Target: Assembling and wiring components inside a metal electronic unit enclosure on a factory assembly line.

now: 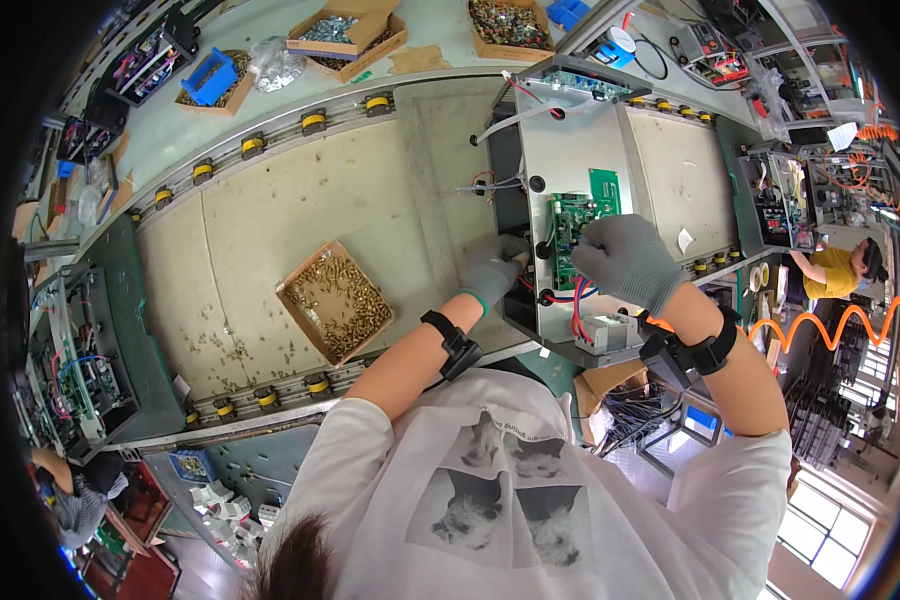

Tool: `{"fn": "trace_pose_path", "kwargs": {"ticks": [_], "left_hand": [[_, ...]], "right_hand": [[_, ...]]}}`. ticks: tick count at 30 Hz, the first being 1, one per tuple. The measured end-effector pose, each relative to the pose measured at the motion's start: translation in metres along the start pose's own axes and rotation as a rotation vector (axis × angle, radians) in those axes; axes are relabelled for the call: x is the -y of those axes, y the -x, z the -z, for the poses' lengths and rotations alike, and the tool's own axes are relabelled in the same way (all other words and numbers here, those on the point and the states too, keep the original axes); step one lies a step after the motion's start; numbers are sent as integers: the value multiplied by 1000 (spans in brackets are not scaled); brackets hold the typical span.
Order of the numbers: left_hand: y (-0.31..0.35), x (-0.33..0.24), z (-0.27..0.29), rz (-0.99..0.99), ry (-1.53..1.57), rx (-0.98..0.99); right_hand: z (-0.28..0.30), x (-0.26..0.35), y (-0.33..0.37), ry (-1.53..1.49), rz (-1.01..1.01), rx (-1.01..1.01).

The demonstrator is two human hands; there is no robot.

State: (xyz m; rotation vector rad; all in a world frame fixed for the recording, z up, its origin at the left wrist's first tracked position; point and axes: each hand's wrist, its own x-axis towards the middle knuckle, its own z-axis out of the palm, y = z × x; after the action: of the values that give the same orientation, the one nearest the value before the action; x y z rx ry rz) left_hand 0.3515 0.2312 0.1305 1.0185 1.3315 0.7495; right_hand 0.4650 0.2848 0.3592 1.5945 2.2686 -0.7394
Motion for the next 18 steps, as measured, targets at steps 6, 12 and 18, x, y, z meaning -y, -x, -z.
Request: {"fn": "trace_pose_path", "kwargs": {"ticks": [6,12,18], "left_hand": [[-6,11,-1,-81,149,-400],[21,-63,25,-616,403,-400],[27,-69,38,-697,285,-101]], "right_hand": [[-18,-12,-17,-408,120,-193],[-43,-26,-37,-717,-70,96],[-39,-19,-38,-604,15,59]]}}
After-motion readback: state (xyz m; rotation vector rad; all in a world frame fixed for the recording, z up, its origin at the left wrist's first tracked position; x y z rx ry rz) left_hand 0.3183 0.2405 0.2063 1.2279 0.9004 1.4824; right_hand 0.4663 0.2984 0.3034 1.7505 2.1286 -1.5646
